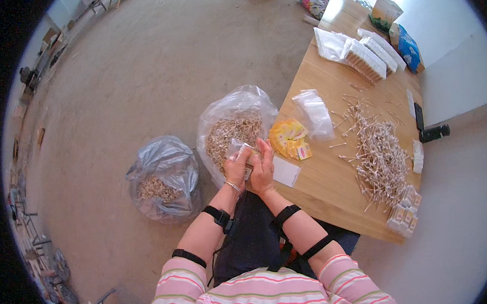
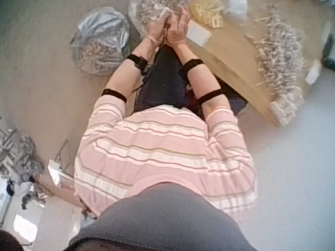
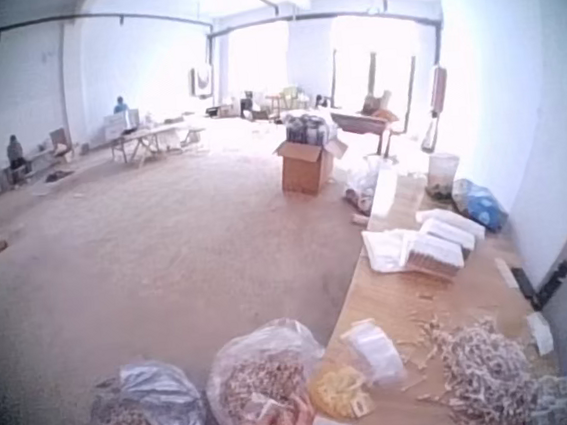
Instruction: Gathering several wooden swabs and placing them into a small labeled plastic bag.
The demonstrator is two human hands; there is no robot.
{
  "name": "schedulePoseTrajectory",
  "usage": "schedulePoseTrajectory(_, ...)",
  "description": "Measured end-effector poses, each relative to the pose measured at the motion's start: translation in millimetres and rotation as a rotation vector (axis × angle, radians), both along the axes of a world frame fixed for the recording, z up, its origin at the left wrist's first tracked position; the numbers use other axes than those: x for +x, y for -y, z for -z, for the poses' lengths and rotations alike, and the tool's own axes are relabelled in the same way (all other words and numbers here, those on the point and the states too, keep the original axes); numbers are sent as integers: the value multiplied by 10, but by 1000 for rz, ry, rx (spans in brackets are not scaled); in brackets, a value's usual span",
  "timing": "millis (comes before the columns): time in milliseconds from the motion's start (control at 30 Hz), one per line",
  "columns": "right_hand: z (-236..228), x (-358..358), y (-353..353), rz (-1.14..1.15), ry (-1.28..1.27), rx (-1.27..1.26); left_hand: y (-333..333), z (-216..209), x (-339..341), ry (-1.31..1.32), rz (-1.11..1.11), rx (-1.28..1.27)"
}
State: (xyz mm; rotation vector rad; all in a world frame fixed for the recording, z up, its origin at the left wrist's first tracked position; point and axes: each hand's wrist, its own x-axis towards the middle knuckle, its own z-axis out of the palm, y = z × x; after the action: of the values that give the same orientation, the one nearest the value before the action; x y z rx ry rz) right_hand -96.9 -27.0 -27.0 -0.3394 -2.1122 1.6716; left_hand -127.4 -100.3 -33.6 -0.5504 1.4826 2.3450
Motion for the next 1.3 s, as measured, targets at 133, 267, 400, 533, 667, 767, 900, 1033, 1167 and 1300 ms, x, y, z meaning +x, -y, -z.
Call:
schedulePoseTrajectory(133, -2, -6, 14, -5, -9, -26, -65, 17, 15, -1, 34, -133)
schedulePoseTrajectory(267, -6, -6, -54, -52, 2, 25, -110, -67, 65, -37, 119, -66)
schedulePoseTrajectory(400, -96, 5, 3, -42, 51, 41, -66, 14, 90, -10, 143, -162)
schedulePoseTrajectory(533, -84, -19, 13, -20, 60, 89, 32, 147, 108, 4, 130, -92)
schedulePoseTrajectory(667, -96, -12, 41, -6, 64, 0, 212, 246, 121, 36, 75, -5)
schedulePoseTrajectory(767, 3, -41, -21, -5, -13, 45, 5, 211, 220, -3, 40, -154)
schedulePoseTrajectory(900, -59, -18, -9, -52, 0, 162, 7, 201, 243, 12, 6, -244)
schedulePoseTrajectory(1033, -77, -28, 6, -27, 51, 170, 74, 134, 136, -26, 70, -235)
schedulePoseTrajectory(1167, -73, -25, 52, -5, 83, 114, 185, 137, 84, -56, 146, -169)
schedulePoseTrajectory(1300, -63, -25, 9, -24, 11, 241, 81, -31, 133, 6, 86, -211)
